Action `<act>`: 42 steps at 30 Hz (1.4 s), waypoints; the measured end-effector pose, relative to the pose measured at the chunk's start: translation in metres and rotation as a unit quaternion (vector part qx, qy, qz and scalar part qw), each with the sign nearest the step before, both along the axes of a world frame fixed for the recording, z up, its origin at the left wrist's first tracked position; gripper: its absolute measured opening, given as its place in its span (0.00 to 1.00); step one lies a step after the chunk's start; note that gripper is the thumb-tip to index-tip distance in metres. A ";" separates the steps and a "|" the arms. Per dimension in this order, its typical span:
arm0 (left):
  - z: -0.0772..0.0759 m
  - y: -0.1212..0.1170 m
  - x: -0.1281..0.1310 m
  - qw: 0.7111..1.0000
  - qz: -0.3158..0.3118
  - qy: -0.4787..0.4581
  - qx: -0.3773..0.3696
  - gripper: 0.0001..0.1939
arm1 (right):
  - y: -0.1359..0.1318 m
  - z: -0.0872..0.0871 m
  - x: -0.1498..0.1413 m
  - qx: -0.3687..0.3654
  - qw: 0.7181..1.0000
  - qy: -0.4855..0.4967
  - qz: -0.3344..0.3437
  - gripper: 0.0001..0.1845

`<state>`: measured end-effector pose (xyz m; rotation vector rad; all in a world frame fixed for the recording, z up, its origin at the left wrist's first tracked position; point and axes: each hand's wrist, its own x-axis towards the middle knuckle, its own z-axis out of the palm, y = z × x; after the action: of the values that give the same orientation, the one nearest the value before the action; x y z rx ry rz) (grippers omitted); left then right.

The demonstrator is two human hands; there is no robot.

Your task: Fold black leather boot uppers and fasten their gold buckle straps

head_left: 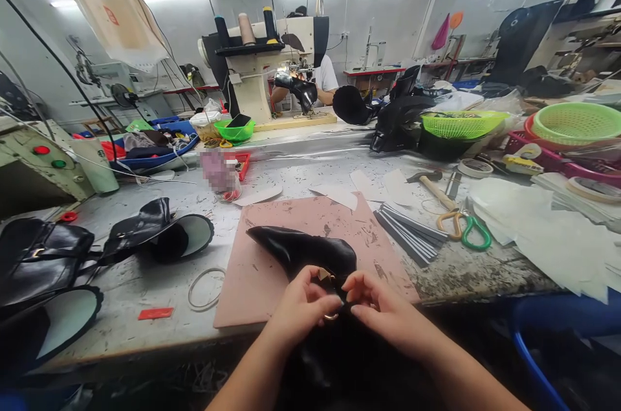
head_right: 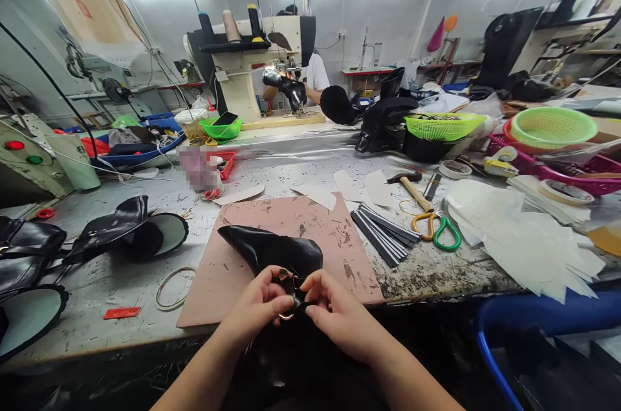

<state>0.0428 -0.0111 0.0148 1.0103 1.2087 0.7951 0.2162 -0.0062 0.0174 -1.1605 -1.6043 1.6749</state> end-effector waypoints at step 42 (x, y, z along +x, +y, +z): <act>0.013 -0.002 -0.019 0.695 -0.025 0.592 0.407 0.14 | 0.024 -0.025 0.001 0.314 0.934 -0.109 -0.133 0.34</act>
<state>0.0239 -0.0130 0.0276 2.5360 1.9084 0.5813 0.2169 0.0174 -0.0077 -1.1703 -1.8255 0.7855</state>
